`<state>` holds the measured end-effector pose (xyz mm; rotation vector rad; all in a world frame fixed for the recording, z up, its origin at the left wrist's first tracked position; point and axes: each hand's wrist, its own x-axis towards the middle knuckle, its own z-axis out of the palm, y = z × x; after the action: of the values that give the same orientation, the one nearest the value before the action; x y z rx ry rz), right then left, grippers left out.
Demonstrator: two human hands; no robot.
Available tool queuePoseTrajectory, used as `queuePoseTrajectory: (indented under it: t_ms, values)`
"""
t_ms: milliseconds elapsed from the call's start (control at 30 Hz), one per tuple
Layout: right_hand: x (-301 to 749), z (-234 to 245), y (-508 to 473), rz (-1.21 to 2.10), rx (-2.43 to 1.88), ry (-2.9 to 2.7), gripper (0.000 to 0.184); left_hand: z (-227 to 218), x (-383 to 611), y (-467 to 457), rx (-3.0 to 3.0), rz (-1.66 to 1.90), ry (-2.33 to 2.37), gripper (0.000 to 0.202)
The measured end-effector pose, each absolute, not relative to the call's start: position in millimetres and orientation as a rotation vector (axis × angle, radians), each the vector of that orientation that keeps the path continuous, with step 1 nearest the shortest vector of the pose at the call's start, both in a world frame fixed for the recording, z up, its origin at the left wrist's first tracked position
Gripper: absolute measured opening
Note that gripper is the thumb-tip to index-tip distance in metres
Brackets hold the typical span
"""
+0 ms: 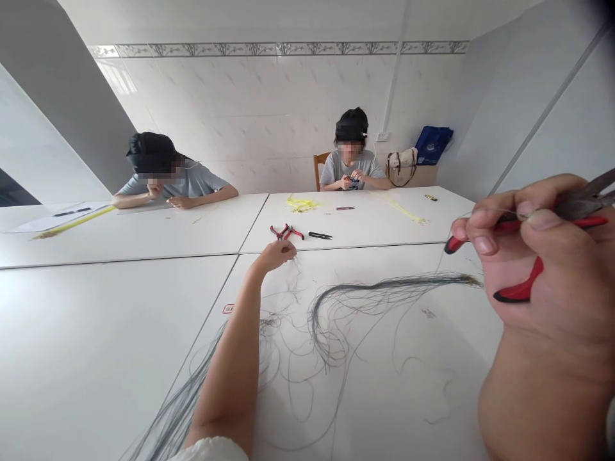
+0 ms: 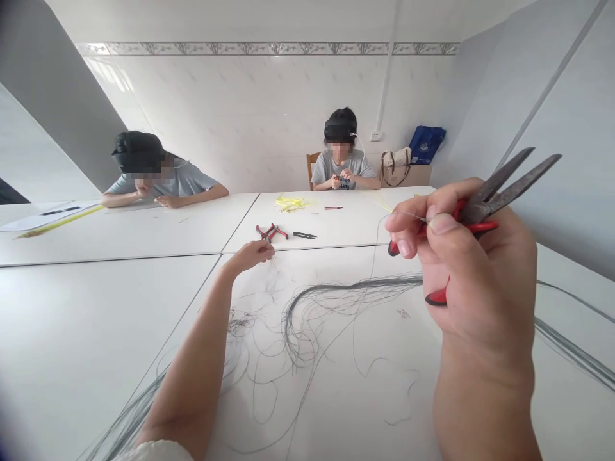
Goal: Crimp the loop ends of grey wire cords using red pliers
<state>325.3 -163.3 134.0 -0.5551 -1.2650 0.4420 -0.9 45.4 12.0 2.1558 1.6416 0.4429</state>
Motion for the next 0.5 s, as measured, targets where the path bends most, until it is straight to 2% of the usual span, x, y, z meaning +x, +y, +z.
queuePoseTrajectory:
  t_ms: [267, 400, 500]
  values:
    - [326.5, 132.5, -161.0, 0.442, -0.558, -1.275, 0.014, -13.6, -3.0, 53.0, 2.135, 0.327, 1.806, 0.019]
    - [326.0, 132.0, -160.4, 0.453, -0.569, -1.280, 0.012, -23.0, 7.2, 50.6, 2.115, 0.292, 1.942, 0.033]
    - [326.1, 132.1, -159.4, 0.458, -0.561, -1.294, 0.012, -24.9, 13.4, 49.7, 2.104, 0.263, 1.895, 0.035]
